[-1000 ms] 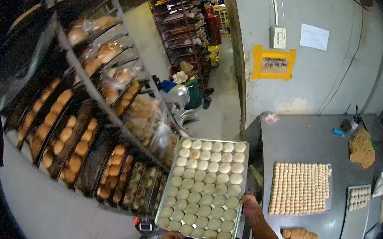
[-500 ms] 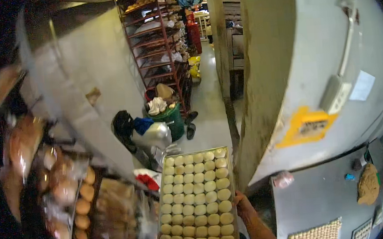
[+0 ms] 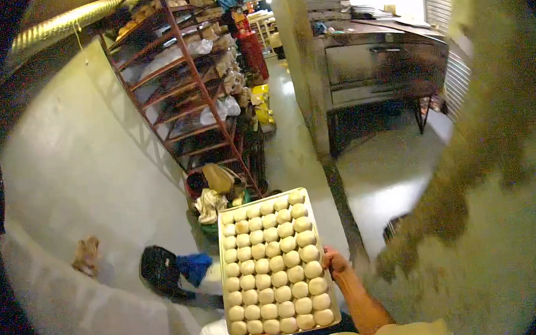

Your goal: The person wraps filling inside dough pieces by hand, places the shaped dough balls onto a metal tray, and carries the tray to load it onto a rack before continuing to shape dough.

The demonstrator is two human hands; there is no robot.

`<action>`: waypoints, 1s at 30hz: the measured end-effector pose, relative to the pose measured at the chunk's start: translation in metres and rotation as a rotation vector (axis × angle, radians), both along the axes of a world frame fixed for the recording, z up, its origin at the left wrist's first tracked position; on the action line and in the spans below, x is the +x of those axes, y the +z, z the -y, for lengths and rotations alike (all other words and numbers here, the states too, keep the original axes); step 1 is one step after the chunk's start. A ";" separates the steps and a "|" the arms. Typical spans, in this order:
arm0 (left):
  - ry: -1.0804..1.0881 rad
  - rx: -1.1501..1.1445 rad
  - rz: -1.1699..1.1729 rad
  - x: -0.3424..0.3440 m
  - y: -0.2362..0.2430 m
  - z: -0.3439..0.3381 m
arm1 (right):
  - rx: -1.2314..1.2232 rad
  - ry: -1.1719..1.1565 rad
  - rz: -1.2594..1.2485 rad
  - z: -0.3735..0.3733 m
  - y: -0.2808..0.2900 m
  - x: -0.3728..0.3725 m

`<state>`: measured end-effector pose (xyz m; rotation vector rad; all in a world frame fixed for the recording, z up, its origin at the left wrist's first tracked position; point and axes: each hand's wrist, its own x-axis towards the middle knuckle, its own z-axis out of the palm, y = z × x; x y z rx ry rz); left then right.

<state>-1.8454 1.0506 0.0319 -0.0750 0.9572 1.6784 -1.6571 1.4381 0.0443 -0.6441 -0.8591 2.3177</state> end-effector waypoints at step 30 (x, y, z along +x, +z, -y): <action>0.526 0.210 0.284 -0.437 -0.118 -1.246 | -0.250 0.603 0.260 -1.255 -0.126 -0.638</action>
